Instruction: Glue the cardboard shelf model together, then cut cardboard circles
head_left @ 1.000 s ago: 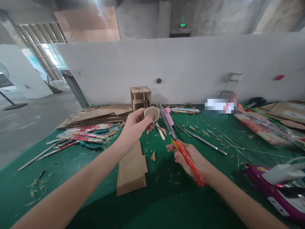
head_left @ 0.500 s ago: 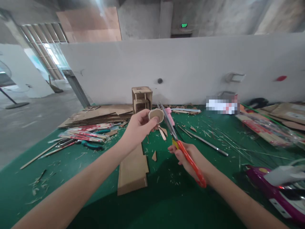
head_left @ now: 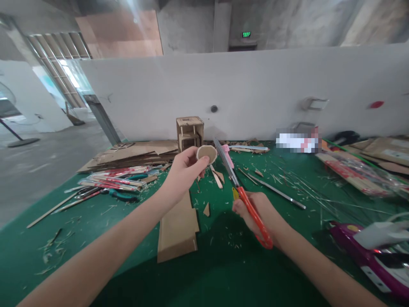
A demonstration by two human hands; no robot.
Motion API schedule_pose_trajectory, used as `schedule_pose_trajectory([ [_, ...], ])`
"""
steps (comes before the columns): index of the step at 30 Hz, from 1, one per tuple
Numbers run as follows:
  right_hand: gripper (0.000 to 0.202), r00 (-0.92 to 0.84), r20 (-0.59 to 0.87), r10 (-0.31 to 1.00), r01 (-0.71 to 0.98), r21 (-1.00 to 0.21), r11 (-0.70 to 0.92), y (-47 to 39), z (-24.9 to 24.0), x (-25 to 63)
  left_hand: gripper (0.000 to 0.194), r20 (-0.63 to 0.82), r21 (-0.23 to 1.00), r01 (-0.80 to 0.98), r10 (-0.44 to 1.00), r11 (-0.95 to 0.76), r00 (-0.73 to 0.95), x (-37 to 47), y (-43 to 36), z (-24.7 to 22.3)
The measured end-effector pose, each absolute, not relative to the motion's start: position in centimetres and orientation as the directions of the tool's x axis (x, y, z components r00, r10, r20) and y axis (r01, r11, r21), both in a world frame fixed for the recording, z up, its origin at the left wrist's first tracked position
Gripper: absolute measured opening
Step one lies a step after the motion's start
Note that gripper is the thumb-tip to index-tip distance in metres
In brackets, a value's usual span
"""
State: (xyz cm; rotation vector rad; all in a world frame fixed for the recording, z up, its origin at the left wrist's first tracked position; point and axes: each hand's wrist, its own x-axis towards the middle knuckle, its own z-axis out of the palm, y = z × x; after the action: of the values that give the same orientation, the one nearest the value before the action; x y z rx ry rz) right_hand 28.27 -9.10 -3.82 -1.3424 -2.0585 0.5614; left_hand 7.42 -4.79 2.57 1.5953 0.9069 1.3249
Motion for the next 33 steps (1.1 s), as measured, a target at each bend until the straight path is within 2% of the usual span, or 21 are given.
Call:
schedule_pose_trajectory([
  [6,0.042,-0.391,0.281,0.877,0.497,-0.737,0.458,-9.1,-3.9,28.4,0.014,0.358,0.934,-0.043,0.919,-0.355,0.166,7.4,-4.6,2.4],
  [15,0.043,-0.385,0.245,0.89,0.508,-0.748,0.426,-9.3,-3.5,28.3,0.011,0.354,0.929,0.044,0.916,-0.368,0.19,7.7,-5.3,3.3],
  [22,0.046,-0.311,0.175,0.934,0.664,-0.663,0.345,-9.2,-3.1,28.1,0.008,0.402,0.892,0.15,0.901,-0.425,0.161,7.6,-5.7,3.7],
  [29,0.045,-0.272,0.25,0.929,0.745,-0.557,0.368,-9.1,-3.2,27.9,0.012,0.382,0.912,0.091,0.91,-0.399,0.16,7.9,-5.8,3.7],
  [33,0.054,-0.226,0.272,0.935,0.749,-0.566,0.346,-9.2,-3.1,28.0,0.011,0.359,0.922,0.09,0.918,-0.377,0.17,8.0,-6.1,3.9],
])
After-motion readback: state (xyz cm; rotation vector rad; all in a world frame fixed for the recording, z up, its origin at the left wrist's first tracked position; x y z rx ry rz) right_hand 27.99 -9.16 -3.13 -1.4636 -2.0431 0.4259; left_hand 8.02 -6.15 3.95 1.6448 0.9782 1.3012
